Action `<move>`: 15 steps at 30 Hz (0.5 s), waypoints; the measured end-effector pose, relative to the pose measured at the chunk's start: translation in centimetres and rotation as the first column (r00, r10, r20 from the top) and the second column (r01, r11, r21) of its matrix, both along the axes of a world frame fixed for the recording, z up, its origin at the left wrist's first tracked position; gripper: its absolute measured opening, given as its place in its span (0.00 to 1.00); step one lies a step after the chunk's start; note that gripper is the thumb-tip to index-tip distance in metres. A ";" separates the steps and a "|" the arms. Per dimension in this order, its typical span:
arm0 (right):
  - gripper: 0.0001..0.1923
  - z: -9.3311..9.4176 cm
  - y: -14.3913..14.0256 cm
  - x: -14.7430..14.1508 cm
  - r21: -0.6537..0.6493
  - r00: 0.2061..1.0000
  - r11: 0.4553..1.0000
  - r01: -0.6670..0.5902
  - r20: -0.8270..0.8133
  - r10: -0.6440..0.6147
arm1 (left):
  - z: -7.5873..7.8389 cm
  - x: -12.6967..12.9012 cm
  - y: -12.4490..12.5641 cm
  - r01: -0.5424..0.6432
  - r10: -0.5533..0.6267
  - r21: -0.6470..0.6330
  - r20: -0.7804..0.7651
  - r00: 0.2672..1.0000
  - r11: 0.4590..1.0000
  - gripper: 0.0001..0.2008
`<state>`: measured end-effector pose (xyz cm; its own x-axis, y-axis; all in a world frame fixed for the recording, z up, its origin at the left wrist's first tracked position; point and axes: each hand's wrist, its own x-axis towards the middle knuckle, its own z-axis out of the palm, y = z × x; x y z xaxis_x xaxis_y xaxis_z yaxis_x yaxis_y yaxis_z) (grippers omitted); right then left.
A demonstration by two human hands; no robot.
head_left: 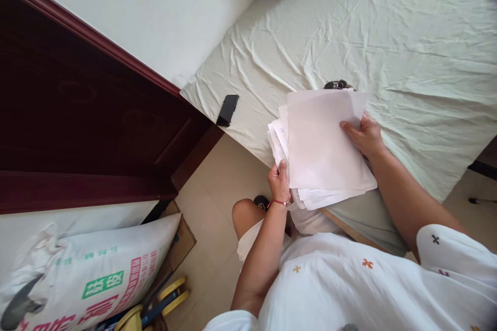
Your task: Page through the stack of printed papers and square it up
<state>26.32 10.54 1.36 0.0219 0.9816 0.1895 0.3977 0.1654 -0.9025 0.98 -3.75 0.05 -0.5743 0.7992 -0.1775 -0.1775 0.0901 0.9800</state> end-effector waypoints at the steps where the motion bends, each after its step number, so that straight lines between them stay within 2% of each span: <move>1: 0.10 0.0 0.0 0.0 -0.006 1.000 1.000 -0.013 0.005 0.013 | 0.0 0.0 0.0 0.006 -0.006 -0.003 -0.019 1.000 1.000 0.26; 10: 0.14 -0.5 -0.3 -0.1 -0.129 0.989 0.983 -0.132 -0.086 0.121 | 0.5 -0.2 -0.1 0.022 -0.023 -0.013 -0.121 0.992 1.000 0.26; 15: 0.13 -0.3 -0.5 -0.1 -0.130 0.989 0.982 -0.140 -0.061 0.134 | 0.3 -0.2 -0.1 0.003 -0.003 0.002 0.009 1.000 1.000 0.28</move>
<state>26.24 10.09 1.03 -0.1083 0.9924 0.0586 0.3321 0.0917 -0.9388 0.76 -3.84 0.34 -0.5706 0.8009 -0.1814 -0.1864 0.0888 0.9785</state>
